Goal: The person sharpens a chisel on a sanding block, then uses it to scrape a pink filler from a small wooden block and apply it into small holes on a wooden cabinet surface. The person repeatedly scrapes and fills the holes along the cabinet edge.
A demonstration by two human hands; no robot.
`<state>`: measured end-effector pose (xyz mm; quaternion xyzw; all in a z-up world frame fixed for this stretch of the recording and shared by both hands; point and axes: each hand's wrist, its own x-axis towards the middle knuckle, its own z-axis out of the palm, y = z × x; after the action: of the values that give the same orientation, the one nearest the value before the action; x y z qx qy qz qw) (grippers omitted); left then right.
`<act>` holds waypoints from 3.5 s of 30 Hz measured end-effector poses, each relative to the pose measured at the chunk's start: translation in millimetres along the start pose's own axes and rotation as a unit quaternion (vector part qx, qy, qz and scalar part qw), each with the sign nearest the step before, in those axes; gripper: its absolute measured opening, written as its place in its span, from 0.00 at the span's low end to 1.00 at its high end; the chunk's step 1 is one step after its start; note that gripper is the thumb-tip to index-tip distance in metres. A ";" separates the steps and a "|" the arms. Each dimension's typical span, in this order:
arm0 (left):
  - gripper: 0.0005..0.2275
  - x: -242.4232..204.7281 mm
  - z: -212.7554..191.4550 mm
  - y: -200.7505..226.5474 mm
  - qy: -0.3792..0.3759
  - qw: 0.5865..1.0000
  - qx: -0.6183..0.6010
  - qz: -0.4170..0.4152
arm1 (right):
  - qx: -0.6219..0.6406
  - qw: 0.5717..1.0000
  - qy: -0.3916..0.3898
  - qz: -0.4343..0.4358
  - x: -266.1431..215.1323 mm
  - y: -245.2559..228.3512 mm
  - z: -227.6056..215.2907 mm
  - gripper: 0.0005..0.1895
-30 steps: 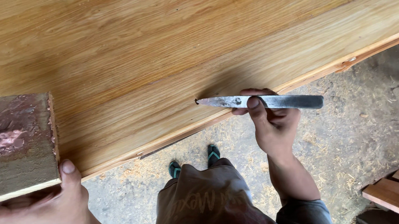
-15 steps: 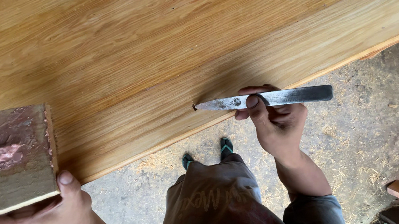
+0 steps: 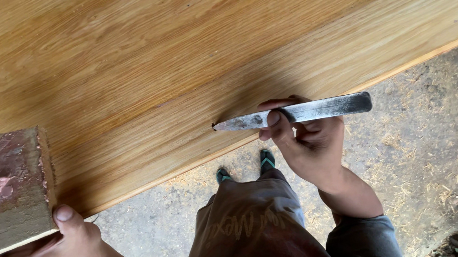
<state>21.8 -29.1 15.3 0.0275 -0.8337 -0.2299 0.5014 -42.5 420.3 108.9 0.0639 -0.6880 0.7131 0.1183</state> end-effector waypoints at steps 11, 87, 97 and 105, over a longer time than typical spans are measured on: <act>0.47 18.7 9.3 28.7 -0.001 0.999 0.025 0.032 | -0.144 0.982 -0.032 -0.115 0.7 -6.2 16.6 0.07; 0.52 66.1 50.4 130.9 -0.014 0.911 -0.409 -0.041 | -0.600 0.651 -0.127 -0.447 -55.7 -48.0 78.7 0.07; 0.51 71.7 54.5 131.4 -0.118 0.910 -0.397 -0.020 | -0.604 0.678 -0.138 -0.395 -50.2 -52.5 91.4 0.11; 0.50 74.6 54.0 130.7 -0.122 0.916 -0.381 -0.021 | -0.603 0.675 -0.134 -0.404 -48.2 -42.6 84.2 0.13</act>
<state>-36.8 86.1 109.3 -0.1768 -0.7369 -0.5422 0.3631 8.8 333.6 141.6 0.3453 -0.8844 0.0105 0.3139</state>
